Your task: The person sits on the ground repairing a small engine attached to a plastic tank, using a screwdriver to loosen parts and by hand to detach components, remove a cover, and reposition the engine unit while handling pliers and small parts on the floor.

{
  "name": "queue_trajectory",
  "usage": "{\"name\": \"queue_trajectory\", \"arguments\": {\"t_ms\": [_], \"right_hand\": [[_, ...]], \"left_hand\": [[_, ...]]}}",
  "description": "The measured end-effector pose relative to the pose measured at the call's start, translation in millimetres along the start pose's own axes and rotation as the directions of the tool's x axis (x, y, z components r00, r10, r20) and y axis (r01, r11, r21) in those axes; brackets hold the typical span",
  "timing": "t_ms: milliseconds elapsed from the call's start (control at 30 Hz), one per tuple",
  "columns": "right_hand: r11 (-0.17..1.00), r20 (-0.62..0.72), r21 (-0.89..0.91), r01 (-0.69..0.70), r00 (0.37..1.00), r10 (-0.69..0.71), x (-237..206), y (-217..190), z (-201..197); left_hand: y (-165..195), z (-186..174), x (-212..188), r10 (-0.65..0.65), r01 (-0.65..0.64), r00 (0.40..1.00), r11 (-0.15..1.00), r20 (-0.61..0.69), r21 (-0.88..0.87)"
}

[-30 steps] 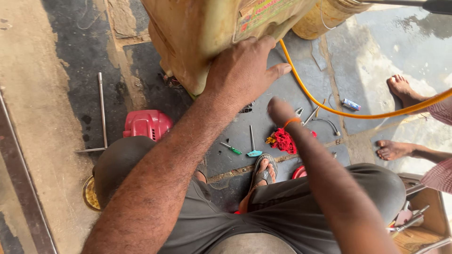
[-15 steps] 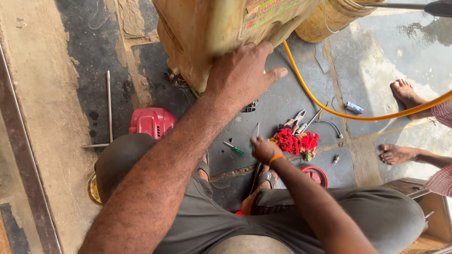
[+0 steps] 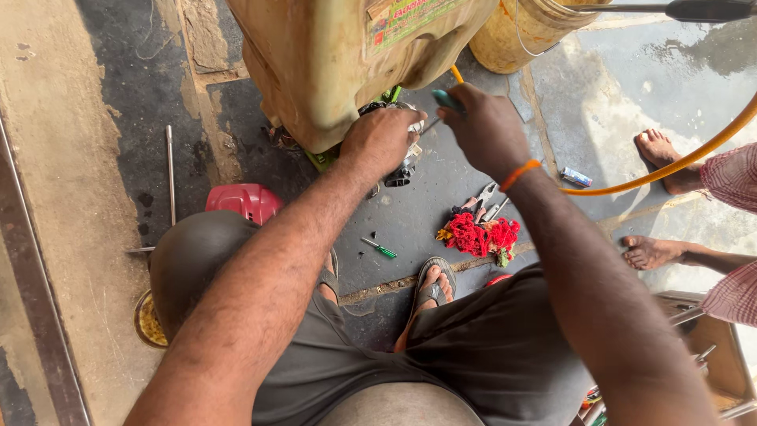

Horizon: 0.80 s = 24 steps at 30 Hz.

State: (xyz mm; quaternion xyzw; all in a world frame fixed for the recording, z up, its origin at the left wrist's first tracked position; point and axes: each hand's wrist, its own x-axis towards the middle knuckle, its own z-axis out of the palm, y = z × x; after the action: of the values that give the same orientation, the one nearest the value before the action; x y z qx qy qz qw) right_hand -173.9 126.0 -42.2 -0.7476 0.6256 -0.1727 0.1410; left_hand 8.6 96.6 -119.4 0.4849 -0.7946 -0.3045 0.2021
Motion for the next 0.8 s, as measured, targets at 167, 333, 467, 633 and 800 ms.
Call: {"name": "queue_trajectory", "arguments": {"t_ms": [167, 333, 467, 633, 800], "right_hand": [[0.997, -0.052, 0.067, 0.040, 0.998, -0.037, 20.0, -15.7, 38.8], [0.994, -0.053, 0.062, 0.088, 0.995, -0.084, 20.1, -8.9, 50.1], [0.994, -0.064, 0.079, 0.074, 0.996, -0.069, 19.9, -7.0, 49.8], [0.998, -0.045, 0.053, 0.041, 0.998, -0.039, 17.8, -9.7, 51.0], [0.999, -0.042, 0.026, 0.040, 0.998, -0.039, 16.8, -14.6, 49.9]], "left_hand": [[-12.7, -0.6, 3.6, -0.128, 0.128, 0.991, 0.992, 0.028, 0.016], [-9.6, 3.5, 1.8, -0.203, 0.203, 0.978, 0.979, -0.042, -0.010], [-7.6, 4.7, 1.4, -0.192, 0.185, 0.975, 0.980, -0.114, -0.072], [-6.9, 1.5, 1.2, -0.197, 0.193, 0.978, 0.980, -0.075, -0.057], [-4.4, -2.0, 2.6, -0.226, 0.226, 0.972, 0.974, -0.060, 0.002]]}}
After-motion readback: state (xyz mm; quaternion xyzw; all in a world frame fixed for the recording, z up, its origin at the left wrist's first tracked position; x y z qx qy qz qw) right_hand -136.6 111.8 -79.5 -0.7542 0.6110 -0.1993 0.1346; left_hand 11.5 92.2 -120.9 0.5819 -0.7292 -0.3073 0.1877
